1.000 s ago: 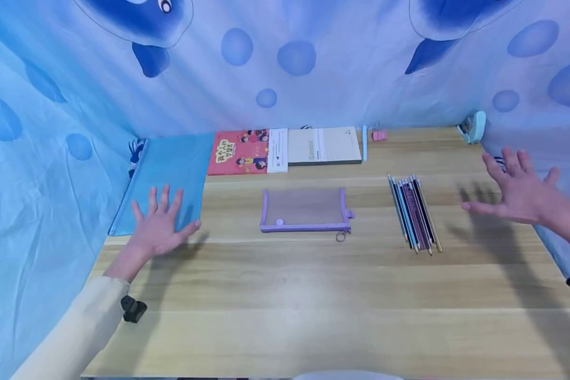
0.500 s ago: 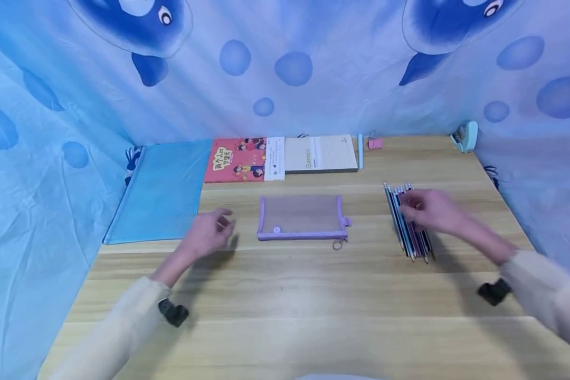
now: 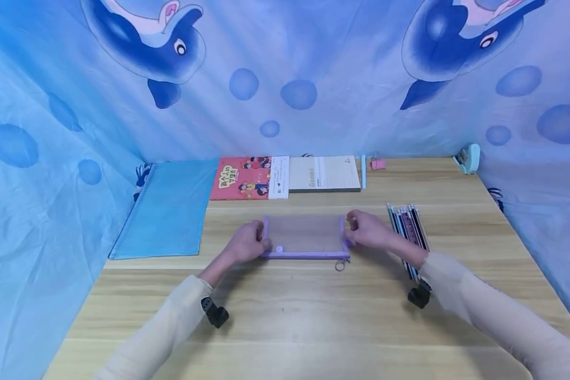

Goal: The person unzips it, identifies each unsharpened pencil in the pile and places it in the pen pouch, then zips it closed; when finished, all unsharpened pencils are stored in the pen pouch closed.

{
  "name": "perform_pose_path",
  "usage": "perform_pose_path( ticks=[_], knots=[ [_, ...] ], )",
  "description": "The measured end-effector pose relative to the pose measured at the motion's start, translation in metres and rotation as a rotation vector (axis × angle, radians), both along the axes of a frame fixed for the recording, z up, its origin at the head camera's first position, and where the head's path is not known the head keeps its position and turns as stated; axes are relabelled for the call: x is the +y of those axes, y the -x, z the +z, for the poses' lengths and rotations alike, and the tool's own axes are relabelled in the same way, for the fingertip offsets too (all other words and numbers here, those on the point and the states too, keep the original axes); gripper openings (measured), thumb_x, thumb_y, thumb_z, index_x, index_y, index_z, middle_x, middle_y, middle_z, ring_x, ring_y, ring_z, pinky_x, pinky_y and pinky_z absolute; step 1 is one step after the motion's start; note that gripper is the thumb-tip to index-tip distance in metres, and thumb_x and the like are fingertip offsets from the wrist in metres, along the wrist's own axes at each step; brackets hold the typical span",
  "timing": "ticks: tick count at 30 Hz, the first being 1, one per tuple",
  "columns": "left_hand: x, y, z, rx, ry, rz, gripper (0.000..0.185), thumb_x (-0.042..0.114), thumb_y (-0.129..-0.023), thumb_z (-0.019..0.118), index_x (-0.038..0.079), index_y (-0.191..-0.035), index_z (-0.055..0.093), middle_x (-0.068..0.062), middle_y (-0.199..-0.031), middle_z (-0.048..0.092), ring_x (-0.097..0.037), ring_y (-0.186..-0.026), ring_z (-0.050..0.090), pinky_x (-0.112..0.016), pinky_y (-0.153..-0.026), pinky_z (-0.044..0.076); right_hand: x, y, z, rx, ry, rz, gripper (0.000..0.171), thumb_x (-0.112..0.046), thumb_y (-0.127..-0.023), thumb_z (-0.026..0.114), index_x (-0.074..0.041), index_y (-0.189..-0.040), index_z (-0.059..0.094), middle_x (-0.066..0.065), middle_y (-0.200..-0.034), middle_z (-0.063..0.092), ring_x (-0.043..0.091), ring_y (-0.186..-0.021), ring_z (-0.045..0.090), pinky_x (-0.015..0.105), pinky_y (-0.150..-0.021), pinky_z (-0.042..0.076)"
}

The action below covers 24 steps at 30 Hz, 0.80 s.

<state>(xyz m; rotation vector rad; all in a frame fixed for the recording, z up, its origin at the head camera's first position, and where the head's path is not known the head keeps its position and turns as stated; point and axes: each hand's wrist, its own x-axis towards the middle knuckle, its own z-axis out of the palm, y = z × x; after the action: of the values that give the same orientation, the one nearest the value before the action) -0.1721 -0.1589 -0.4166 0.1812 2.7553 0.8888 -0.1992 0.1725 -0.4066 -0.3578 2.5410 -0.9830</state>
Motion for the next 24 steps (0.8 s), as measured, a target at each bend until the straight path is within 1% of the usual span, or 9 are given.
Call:
perform_pose_path(
  ticks=[2, 5, 9, 13, 15, 18, 20, 21, 24],
  knots=[
    [0.001, -0.002, -0.001, 0.026, 0.003, 0.004, 0.026, 0.017, -0.087, 0.07, -0.001, -0.104, 0.062, -0.007, -0.079, 0.057, -0.022, -0.074, 0.055, -0.036, -0.068, 0.05, -0.002, 0.001, 0.0, -0.031, 0.026, 0.0, 0.066, -0.016, -0.091, 0.069, 0.015, -0.14, 0.039, 0.02, -0.108, 0.063, 0.024, -0.083, 0.063, 0.037, -0.077, 0.056],
    [0.003, -0.004, -0.004, 0.046, 0.001, -0.006, 0.015, 0.016, -0.087, 0.069, 0.004, -0.091, 0.061, -0.006, -0.077, 0.058, -0.022, -0.072, 0.055, -0.035, -0.065, 0.05, -0.002, 0.002, -0.002, -0.086, 0.093, -0.005, 0.068, -0.012, -0.09, 0.07, 0.016, -0.141, 0.036, 0.02, -0.107, 0.061, 0.025, -0.084, 0.063, 0.035, -0.074, 0.057],
    [0.003, -0.008, -0.005, 0.055, -0.026, 0.003, 0.013, 0.014, -0.087, 0.07, 0.006, -0.089, 0.061, -0.006, -0.08, 0.057, -0.021, -0.072, 0.055, -0.034, -0.065, 0.05, -0.001, 0.003, -0.004, -0.151, 0.215, -0.032, 0.07, -0.005, -0.088, 0.07, 0.016, -0.143, 0.032, 0.022, -0.109, 0.058, 0.028, -0.09, 0.062, 0.036, -0.078, 0.058],
    [0.004, -0.011, -0.008, 0.066, -0.061, 0.033, 0.019, 0.012, -0.086, 0.071, 0.002, -0.099, 0.062, -0.009, -0.087, 0.057, -0.023, -0.077, 0.055, -0.036, -0.069, 0.051, 0.003, 0.004, -0.009, -0.19, 0.308, -0.055, 0.073, -0.002, -0.087, 0.07, 0.013, -0.146, 0.03, 0.025, -0.113, 0.055, 0.031, -0.098, 0.059, 0.037, -0.083, 0.057],
    [0.005, -0.014, -0.009, 0.07, -0.08, 0.05, 0.035, 0.012, -0.086, 0.072, -0.004, -0.115, 0.06, -0.01, -0.093, 0.057, -0.023, -0.081, 0.056, -0.037, -0.073, 0.053, 0.004, 0.005, -0.01, -0.21, 0.34, -0.062, 0.075, -0.001, -0.088, 0.07, 0.012, -0.148, 0.028, 0.026, -0.116, 0.055, 0.032, -0.101, 0.059, 0.037, -0.085, 0.056],
    [0.006, -0.02, -0.01, 0.093, -0.103, 0.078, 0.059, 0.012, -0.085, 0.073, -0.008, -0.135, 0.049, -0.014, -0.101, 0.057, -0.025, -0.085, 0.057, -0.038, -0.076, 0.055, 0.006, 0.007, -0.012, -0.257, 0.39, -0.087, 0.076, -0.002, -0.089, 0.069, 0.01, -0.151, 0.026, 0.027, -0.12, 0.053, 0.033, -0.104, 0.059, 0.038, -0.087, 0.055],
    [0.011, -0.027, -0.011, 0.174, -0.065, 0.09, 0.069, 0.015, -0.084, 0.076, -0.01, -0.14, 0.044, -0.016, -0.107, 0.056, -0.027, -0.09, 0.057, -0.04, -0.081, 0.055, 0.006, 0.007, -0.013, -0.288, 0.431, -0.102, 0.077, -0.002, -0.09, 0.068, 0.009, -0.152, 0.024, 0.028, -0.123, 0.051, 0.032, -0.105, 0.059, 0.038, -0.088, 0.055],
    [0.015, -0.031, -0.012, 0.234, -0.034, 0.086, 0.069, 0.017, -0.084, 0.076, -0.009, -0.139, 0.045, -0.018, -0.108, 0.056, -0.029, -0.091, 0.056, -0.042, -0.082, 0.055, 0.007, 0.007, -0.013, -0.305, 0.453, -0.108, 0.077, -0.002, -0.091, 0.068, 0.009, -0.153, 0.022, 0.029, -0.124, 0.05, 0.032, -0.105, 0.059, 0.039, -0.088, 0.055],
    [0.036, -0.048, -0.013, 0.482, 0.093, 0.009, 0.06, 0.022, -0.082, 0.079, -0.006, -0.128, 0.055, -0.02, -0.108, 0.058, -0.033, -0.093, 0.056, -0.046, -0.084, 0.053, 0.009, 0.005, -0.015, -0.351, 0.502, -0.137, 0.078, 0.0, -0.091, 0.066, 0.006, -0.154, 0.021, 0.028, -0.125, 0.049, 0.03, -0.103, 0.059, 0.039, -0.088, 0.055]
  ],
)
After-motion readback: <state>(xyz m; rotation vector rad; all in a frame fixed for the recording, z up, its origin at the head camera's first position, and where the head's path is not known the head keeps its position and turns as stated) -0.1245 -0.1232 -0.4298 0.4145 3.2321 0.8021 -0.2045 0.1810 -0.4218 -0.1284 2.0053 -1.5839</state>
